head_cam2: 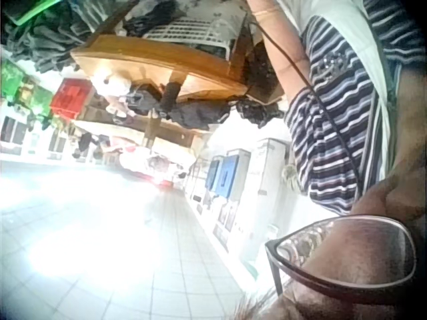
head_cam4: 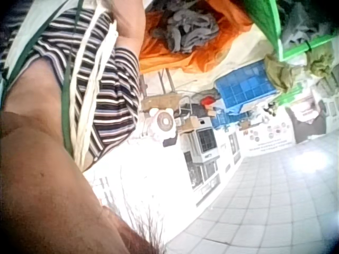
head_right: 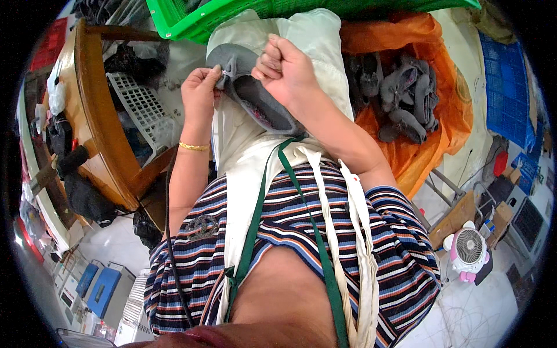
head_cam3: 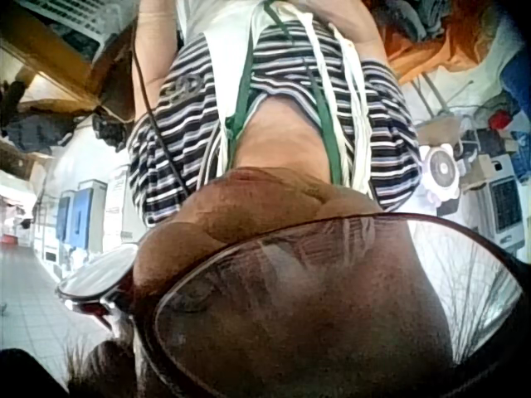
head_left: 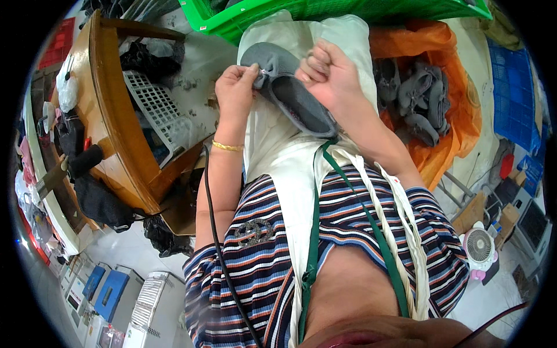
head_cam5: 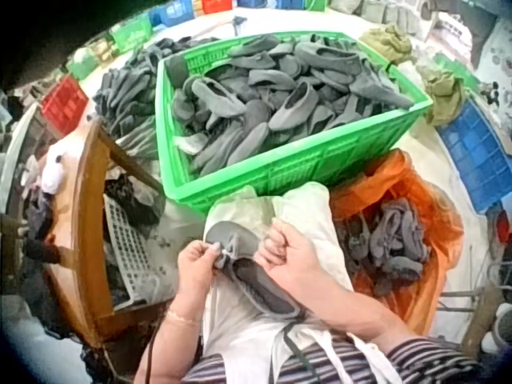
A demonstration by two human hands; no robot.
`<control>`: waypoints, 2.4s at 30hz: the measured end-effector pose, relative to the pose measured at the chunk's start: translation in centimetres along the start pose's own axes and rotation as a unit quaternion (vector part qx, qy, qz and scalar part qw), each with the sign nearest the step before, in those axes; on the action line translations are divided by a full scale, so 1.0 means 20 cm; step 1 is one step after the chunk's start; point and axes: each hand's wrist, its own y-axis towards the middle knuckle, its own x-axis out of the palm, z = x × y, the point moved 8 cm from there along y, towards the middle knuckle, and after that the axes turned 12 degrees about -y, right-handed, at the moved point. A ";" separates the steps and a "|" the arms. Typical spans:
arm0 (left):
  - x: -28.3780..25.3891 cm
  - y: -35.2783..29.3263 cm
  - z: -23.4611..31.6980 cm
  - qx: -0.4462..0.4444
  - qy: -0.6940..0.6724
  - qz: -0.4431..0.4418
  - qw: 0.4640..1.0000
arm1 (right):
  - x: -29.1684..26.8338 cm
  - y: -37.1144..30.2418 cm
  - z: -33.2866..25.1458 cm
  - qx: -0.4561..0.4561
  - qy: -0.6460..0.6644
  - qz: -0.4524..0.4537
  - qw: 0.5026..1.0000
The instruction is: The person sits on the floor and sews grey slipper uppers using a needle and thread. They pick up individual slippers from a green basket, stitch the edges, and place the finished items into a white sack on their lap.
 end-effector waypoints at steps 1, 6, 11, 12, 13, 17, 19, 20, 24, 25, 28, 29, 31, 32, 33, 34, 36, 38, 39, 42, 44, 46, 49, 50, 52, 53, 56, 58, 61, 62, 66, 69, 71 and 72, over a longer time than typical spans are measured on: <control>-0.01 0.01 0.00 -0.004 -0.006 -0.007 1.000 | 0.02 -0.05 -0.02 -0.008 0.004 -0.015 1.000; -0.03 0.02 0.00 -0.030 -0.008 -0.029 0.999 | -0.06 -0.06 0.01 -0.006 0.021 0.013 1.000; 0.06 -0.04 0.23 0.237 0.347 -0.055 0.906 | -0.01 -0.05 0.03 -0.033 -0.053 0.013 0.998; 0.11 -0.09 0.28 0.283 0.355 -0.059 0.889 | 0.00 -0.07 0.03 -0.047 -0.061 -0.009 0.997; 0.16 -0.13 0.33 0.328 0.362 -0.064 0.870 | 0.00 -0.09 0.03 -0.072 -0.121 -0.008 0.990; 0.18 -0.08 0.25 0.212 0.365 -0.110 0.900 | 0.12 -0.24 0.02 -0.187 -0.401 -0.063 0.894; 0.23 -0.05 0.30 0.172 0.457 -0.120 0.864 | 0.25 -0.29 0.02 -0.227 -0.555 -0.107 0.793; 0.27 -0.05 0.32 0.151 0.501 -0.125 0.843 | 0.30 -0.31 0.04 -0.238 -0.608 -0.141 0.744; 0.40 -0.06 0.33 0.187 0.655 -0.119 0.722 | 0.43 -0.39 0.17 -0.362 -0.697 -0.252 0.565; 0.39 -0.05 0.33 0.185 0.658 -0.103 0.723 | 0.43 -0.40 0.18 -0.371 -0.706 -0.258 0.545; 0.35 0.01 0.30 0.170 0.648 -0.076 0.739 | 0.42 -0.40 0.15 -0.378 -0.737 -0.249 0.503; 0.32 0.04 0.29 0.159 0.633 -0.075 0.754 | 0.41 -0.40 0.10 -0.370 -0.746 -0.233 0.502; 0.26 0.07 0.29 0.130 0.593 -0.076 0.791 | 0.38 -0.42 -0.02 -0.339 -0.744 -0.212 0.535; 0.23 0.07 0.29 0.113 0.566 -0.079 0.813 | 0.36 -0.42 -0.09 -0.317 -0.733 -0.205 0.566; 0.22 0.08 0.28 0.098 0.539 -0.088 0.832 | 0.33 -0.43 -0.15 -0.295 -0.722 -0.192 0.596; 0.18 0.10 0.26 0.115 0.477 -0.079 0.868 | 0.30 -0.43 -0.21 -0.301 -0.729 -0.163 0.593; 0.10 0.09 0.20 0.068 0.393 -0.062 0.915 | 0.26 -0.41 -0.29 -0.312 -0.742 -0.104 0.584; 0.06 0.08 0.15 0.030 0.315 -0.051 0.947 | 0.18 -0.36 -0.28 -0.228 -0.717 -0.050 0.657; 0.04 0.08 0.14 0.018 0.280 -0.046 0.959 | 0.15 -0.33 -0.28 -0.185 -0.701 -0.026 0.689; 0.04 0.04 0.12 -0.012 0.191 -0.034 0.981 | 0.13 -0.26 -0.20 -0.162 -0.643 -0.040 0.748; 0.05 0.01 0.13 -0.019 0.147 -0.021 0.989 | 0.09 -0.18 -0.12 -0.128 -0.605 -0.043 0.785; 0.05 0.00 0.12 -0.014 0.103 -0.008 0.995 | 0.06 -0.12 -0.04 -0.069 -0.595 -0.036 0.800; 0.05 0.00 0.10 -0.017 0.085 -0.018 0.996 | 0.08 -0.08 -0.02 -0.083 -0.650 -0.042 0.754; 0.05 0.00 0.10 -0.018 0.089 -0.020 0.996 | 0.08 -0.09 -0.03 -0.096 -0.658 -0.036 0.746; 0.05 -0.01 0.10 -0.022 0.095 -0.018 0.995 | 0.09 -0.10 -0.06 -0.120 -0.671 -0.031 0.731; 0.05 -0.01 0.10 -0.021 0.099 -0.018 0.995 | 0.09 -0.12 -0.09 -0.137 -0.680 -0.026 0.720; 0.05 -0.01 0.10 -0.017 0.115 -0.023 0.993 | 0.01 -0.23 -0.21 -0.244 -0.710 0.000 0.660; 0.06 -0.01 0.11 -0.017 0.141 -0.030 0.989 | -0.10 -0.31 -0.34 -0.150 -0.732 0.077 0.660; 0.07 0.00 0.11 -0.018 0.157 -0.043 0.987 | -0.41 -0.45 -0.51 -0.129 -0.702 0.202 0.671; 0.06 0.00 0.10 -0.020 0.154 -0.039 0.987 | -0.49 -0.49 -0.56 -0.128 -0.681 0.234 0.682; 0.08 0.00 0.11 -0.020 0.135 -0.021 0.990 | -0.64 -0.57 -0.63 -0.087 -0.618 0.300 0.722; 0.07 0.00 0.12 -0.024 0.135 -0.008 0.990 | -0.47 -0.45 -0.50 -0.093 -0.572 0.233 0.781; 0.06 0.01 0.12 -0.027 0.139 -0.005 0.990 | -0.26 -0.33 -0.34 -0.070 -0.602 0.149 0.782; 0.05 0.02 0.11 -0.028 0.138 -0.006 0.990 | -0.18 -0.25 -0.27 -0.096 -0.610 0.106 0.779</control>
